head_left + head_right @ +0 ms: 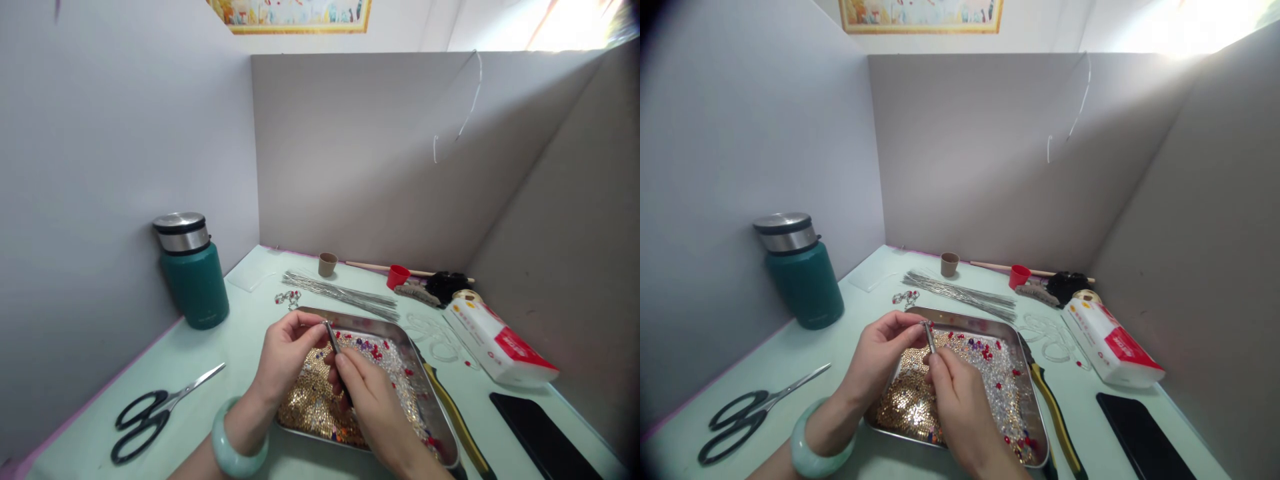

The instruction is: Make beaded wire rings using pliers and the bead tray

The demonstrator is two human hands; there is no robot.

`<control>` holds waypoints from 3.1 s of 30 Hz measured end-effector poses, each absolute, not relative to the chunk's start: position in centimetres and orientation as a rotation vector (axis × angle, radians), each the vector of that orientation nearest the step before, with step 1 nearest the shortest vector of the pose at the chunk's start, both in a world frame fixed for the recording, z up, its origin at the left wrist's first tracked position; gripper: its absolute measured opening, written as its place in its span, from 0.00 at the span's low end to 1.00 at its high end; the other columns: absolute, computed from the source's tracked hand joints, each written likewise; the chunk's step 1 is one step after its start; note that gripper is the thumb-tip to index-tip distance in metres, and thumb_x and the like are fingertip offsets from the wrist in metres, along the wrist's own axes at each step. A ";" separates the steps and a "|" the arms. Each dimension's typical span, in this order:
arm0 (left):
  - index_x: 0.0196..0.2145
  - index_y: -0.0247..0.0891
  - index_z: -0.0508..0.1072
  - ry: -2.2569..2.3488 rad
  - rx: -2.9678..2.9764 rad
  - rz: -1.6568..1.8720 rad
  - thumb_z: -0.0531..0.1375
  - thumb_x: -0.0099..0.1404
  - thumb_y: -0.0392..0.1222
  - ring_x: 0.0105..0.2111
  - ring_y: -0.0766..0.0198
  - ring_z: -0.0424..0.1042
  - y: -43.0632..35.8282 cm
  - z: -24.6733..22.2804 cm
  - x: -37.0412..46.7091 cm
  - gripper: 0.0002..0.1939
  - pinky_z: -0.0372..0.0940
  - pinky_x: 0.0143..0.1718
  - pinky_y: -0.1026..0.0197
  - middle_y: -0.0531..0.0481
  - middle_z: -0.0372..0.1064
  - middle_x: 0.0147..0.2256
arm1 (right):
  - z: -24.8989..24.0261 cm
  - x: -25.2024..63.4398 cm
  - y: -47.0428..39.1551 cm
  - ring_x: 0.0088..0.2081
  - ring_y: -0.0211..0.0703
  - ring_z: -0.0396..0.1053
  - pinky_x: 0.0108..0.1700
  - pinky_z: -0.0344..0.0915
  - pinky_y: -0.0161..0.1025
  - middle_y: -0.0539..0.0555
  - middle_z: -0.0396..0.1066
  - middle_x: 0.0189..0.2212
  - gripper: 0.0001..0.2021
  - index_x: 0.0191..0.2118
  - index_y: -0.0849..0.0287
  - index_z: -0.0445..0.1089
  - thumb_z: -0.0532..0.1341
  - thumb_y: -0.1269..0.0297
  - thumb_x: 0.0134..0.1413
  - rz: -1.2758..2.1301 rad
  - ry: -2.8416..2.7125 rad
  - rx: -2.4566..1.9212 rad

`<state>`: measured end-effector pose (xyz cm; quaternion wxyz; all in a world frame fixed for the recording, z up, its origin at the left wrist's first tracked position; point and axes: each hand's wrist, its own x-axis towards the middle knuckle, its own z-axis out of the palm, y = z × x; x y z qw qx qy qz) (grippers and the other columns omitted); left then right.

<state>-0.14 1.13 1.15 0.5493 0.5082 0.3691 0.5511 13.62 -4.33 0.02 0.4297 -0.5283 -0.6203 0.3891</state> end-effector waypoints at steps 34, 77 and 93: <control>0.30 0.36 0.73 0.949 1.305 1.324 0.62 0.57 0.41 0.27 0.64 0.72 0.8 0.6 0.3 0.06 0.68 0.32 0.61 0.51 0.73 0.26 | 0.5 13.2 -4.5 0.32 0.43 0.64 0.35 0.57 0.37 0.51 0.65 0.27 0.14 0.30 0.57 0.64 0.47 0.62 0.64 0.751 -1.688 -1.342; 0.30 0.35 0.75 0.979 1.339 1.362 0.63 0.56 0.40 0.30 0.63 0.74 0.8 0.8 0.3 0.05 0.70 0.35 0.61 0.50 0.75 0.28 | -0.3 12.9 -4.3 0.33 0.46 0.65 0.36 0.58 0.40 0.55 0.66 0.30 0.13 0.34 0.59 0.64 0.45 0.63 0.64 0.535 -1.773 -1.401; 0.34 0.33 0.72 0.842 1.217 1.277 0.62 0.57 0.40 0.35 0.60 0.73 0.9 1.4 0.1 0.08 0.68 0.40 0.56 0.45 0.74 0.33 | -0.7 13.1 -4.4 0.27 0.39 0.62 0.26 0.58 0.35 0.49 0.62 0.26 0.17 0.35 0.58 0.67 0.47 0.54 0.64 1.065 -1.464 -1.254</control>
